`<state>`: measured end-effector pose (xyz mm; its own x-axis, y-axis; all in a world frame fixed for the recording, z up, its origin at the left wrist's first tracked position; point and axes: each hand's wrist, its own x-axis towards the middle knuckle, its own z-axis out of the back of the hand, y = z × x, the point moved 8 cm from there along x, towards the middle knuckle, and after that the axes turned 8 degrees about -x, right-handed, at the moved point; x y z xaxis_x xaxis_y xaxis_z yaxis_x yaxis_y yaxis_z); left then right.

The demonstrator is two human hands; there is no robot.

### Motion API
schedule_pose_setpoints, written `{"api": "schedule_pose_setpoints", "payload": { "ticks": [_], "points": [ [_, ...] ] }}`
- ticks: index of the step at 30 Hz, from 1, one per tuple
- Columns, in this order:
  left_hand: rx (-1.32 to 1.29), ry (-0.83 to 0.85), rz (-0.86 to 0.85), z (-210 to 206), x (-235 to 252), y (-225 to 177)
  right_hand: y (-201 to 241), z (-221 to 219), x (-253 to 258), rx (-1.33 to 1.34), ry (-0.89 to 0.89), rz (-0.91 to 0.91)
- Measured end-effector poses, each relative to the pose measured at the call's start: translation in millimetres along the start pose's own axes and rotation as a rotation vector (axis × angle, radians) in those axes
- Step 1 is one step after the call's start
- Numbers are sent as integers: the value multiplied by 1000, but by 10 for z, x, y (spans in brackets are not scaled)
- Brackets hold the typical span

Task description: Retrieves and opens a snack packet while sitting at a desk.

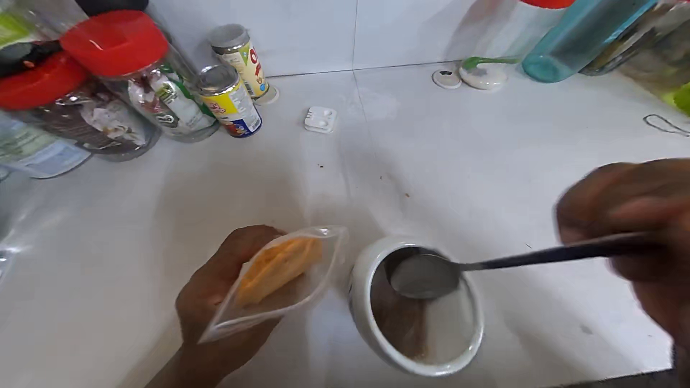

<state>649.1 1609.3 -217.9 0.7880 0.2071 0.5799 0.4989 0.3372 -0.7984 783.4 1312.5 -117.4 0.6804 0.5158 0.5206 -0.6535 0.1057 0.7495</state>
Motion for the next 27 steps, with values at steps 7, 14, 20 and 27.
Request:
{"api": "schedule_pose_setpoints", "payload": {
  "ticks": [7, 14, 20, 27],
  "points": [
    [86, -1, -99, 4, 8, 77, -133, -492, 72, -124, 20, -116],
    [173, -10, -156, -14, -1, 28, -143, -343, -111, -322, -61, -113],
    [310, -8, -303, -78, -29, -129, 532, -616, -479, -728, -137, 469],
    [386, -36, -389, -64, -67, -245, 657, -758, -436, -879, -237, 497]
  ]
}}
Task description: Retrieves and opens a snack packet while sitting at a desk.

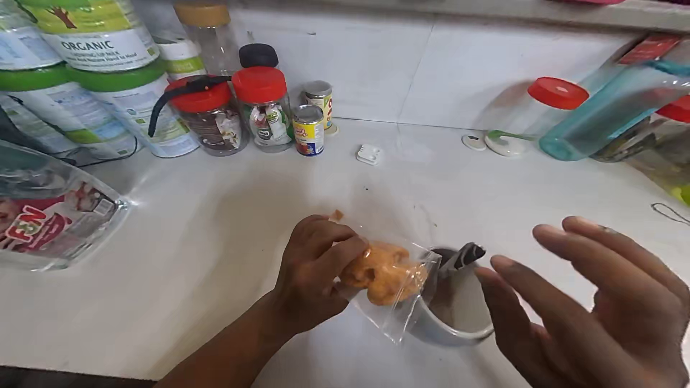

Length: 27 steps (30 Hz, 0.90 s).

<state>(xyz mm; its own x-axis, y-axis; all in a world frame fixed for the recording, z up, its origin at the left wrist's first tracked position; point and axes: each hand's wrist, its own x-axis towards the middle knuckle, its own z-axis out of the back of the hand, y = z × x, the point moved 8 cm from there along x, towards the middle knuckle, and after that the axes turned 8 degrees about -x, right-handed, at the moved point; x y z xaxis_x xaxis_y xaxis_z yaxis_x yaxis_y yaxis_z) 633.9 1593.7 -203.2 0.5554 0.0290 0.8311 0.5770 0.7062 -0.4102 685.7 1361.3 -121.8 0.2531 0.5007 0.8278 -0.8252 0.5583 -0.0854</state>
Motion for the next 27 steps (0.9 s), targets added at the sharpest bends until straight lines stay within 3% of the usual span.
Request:
{"api": "schedule_pose_setpoints", "payload": {
  "ticks": [2, 8, 18, 27],
  "points": [
    [20, -19, -10, 24, -3, -9, 11, 23, -42, 32, -28, -18],
    [68, -31, -29, 25, -23, -46, 410, -109, -139, 100, 52, 179],
    [19, -4, -141, -20, -31, -214, 506, -264, -22, 30, 130, 287],
    [-15, 55, -116, -41, -31, -210, 529, -262, 37, 69, 94, 249]
  ]
}}
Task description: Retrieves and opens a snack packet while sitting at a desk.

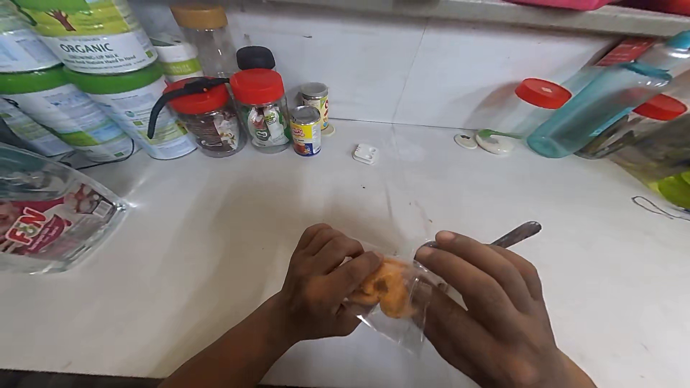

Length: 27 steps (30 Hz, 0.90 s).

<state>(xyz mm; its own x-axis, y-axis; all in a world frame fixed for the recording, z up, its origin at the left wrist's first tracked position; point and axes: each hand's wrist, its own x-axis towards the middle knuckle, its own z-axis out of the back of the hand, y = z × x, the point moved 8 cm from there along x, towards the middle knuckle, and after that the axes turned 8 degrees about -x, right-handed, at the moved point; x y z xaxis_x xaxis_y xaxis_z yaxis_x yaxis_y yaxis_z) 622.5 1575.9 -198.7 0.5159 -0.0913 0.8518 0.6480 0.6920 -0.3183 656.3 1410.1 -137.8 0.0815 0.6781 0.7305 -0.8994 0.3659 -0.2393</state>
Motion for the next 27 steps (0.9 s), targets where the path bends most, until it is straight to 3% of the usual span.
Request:
{"api": "schedule_pose_setpoints", "payload": {
  "ticks": [11, 27],
  "points": [
    [-127, -6, 207, -45, -12, 131, -98, -86, 25, -28, 16, -162],
    [-239, -69, 280, -32, -26, 211, -416, 10, -41, 402, 46, -451]
  ]
}}
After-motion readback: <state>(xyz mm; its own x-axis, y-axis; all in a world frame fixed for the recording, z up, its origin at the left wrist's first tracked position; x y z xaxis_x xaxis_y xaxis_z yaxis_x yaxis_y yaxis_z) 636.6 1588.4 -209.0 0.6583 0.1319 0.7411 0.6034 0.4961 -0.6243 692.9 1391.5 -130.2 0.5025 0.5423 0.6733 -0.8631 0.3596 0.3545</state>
